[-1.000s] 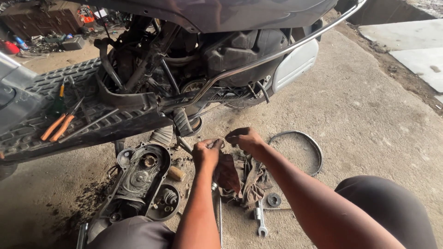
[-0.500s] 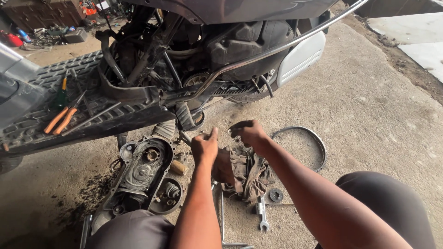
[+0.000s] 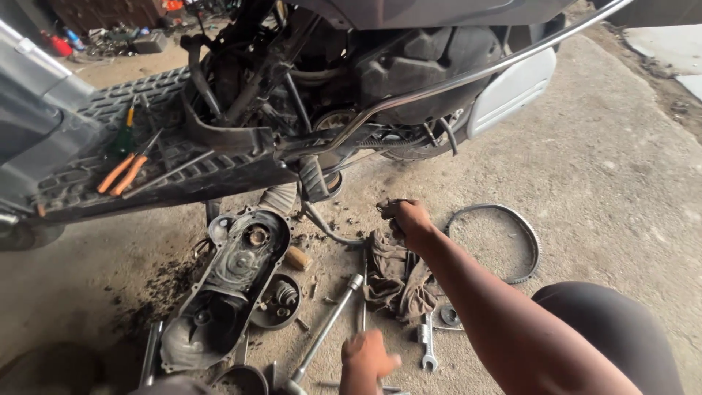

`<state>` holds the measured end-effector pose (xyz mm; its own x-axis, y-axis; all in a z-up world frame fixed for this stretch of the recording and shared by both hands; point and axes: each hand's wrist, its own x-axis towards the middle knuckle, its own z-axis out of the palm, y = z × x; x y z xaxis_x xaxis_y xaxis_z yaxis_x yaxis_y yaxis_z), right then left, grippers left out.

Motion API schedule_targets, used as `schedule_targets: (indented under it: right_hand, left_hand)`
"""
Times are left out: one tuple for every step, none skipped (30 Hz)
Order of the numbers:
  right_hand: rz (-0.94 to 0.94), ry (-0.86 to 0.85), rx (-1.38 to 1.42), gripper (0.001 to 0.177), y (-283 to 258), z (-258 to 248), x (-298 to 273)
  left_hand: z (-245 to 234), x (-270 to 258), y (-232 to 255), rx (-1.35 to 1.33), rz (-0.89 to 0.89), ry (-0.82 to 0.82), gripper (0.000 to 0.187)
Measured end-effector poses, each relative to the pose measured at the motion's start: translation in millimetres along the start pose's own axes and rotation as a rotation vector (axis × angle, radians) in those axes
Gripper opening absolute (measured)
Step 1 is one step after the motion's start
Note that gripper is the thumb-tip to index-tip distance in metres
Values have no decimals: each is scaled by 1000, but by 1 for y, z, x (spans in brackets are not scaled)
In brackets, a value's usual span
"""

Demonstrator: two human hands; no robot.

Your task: Repairing and reassembling the CVT transmission components of a scooter.

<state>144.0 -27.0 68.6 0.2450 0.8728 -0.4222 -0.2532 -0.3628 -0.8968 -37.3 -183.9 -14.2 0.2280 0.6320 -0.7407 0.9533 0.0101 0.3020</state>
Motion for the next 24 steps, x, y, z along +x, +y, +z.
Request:
schedule_targets:
  right_hand:
    - [-11, -29, 30, 18, 3, 4, 2]
    - [-10, -36, 30, 18, 1, 9, -2]
    - [13, -8, -3, 17, -1, 15, -5]
    - [37, 20, -35, 16, -2, 20, -9]
    - [40, 13, -35, 16, 1, 24, -8]
    - [29, -5, -42, 15, 3, 28, -7]
    - [19, -24, -48, 14, 5, 31, -6]
    - [14, -24, -48, 14, 8, 37, -3]
    - [3, -45, -188, 19, 11, 42, 1]
    - [-8, -34, -347, 26, 10, 22, 4]
    - [-13, -1, -367, 26, 7, 10, 6]
    - [-74, -35, -430, 27, 9, 19, 9]
    - [-135, -69, -494, 29, 11, 29, 10]
    - [-134, -80, -485, 29, 15, 23, 27]
    - [-482, 185, -508, 29, 21, 18, 43]
    - [-829, 461, -523, 30, 24, 6, 60]
    - [-829, 458, -521, 30, 3, 11, 31]
    - [-804, 554, -670, 26, -20, 14, 3]
    - [-774, 649, -817, 23, -42, 16, -25]
    - [-774, 650, -822, 23, -45, 18, -33]
    - [-833, 520, -958, 25, -47, 20, -41]
    - [-892, 376, -1089, 27, -49, 25, -48]
    - [-893, 369, -1091, 27, -50, 25, -52]
    - [-1015, 395, -1031, 26, -46, 27, -57]
  left_hand:
    - [7, 0, -8, 77, 19, -59, 54]
    - [0, -8, -12, 73, 13, -57, 54]
    - [-6, -17, -15, 56, 21, -71, 54]
    - [-12, -26, -19, 40, 28, -87, 54]
    - [-9, -18, -27, 37, 22, -86, 54]
    - [-5, -9, -36, -137, -13, -26, 50]
    - [-2, -1, -44, -312, -47, 35, 47]
    - [7, 8, -58, -311, -43, 39, 47]
    - [16, 19, -70, -240, 39, 250, 47]
    - [35, 35, -60, -181, 154, 443, 47]
    - [42, 44, -48, -195, 189, 431, 47]
    - [40, 47, -57, -224, 91, 286, 40]
    - [38, 49, -68, -251, -3, 138, 33]
    - [39, 47, -69, -247, -15, 144, 33]
    - [40, 45, -71, -145, 71, 265, 36]
    - [43, 45, -65, -46, 170, 378, 41]
    - [36, 36, -60, -46, 168, 379, 41]
    - [28, 28, -53, -55, 160, 331, 39]
    - [21, 21, -45, -63, 153, 282, 38]
    - [19, 24, -35, -66, 156, 280, 38]
    - [17, 27, -26, -188, 164, 273, 48]
    - [14, 30, -19, -313, 165, 269, 62]
    - [-4, 23, 8, -319, 161, 270, 62]
    - [-18, 15, 30, -435, 331, 380, 79]
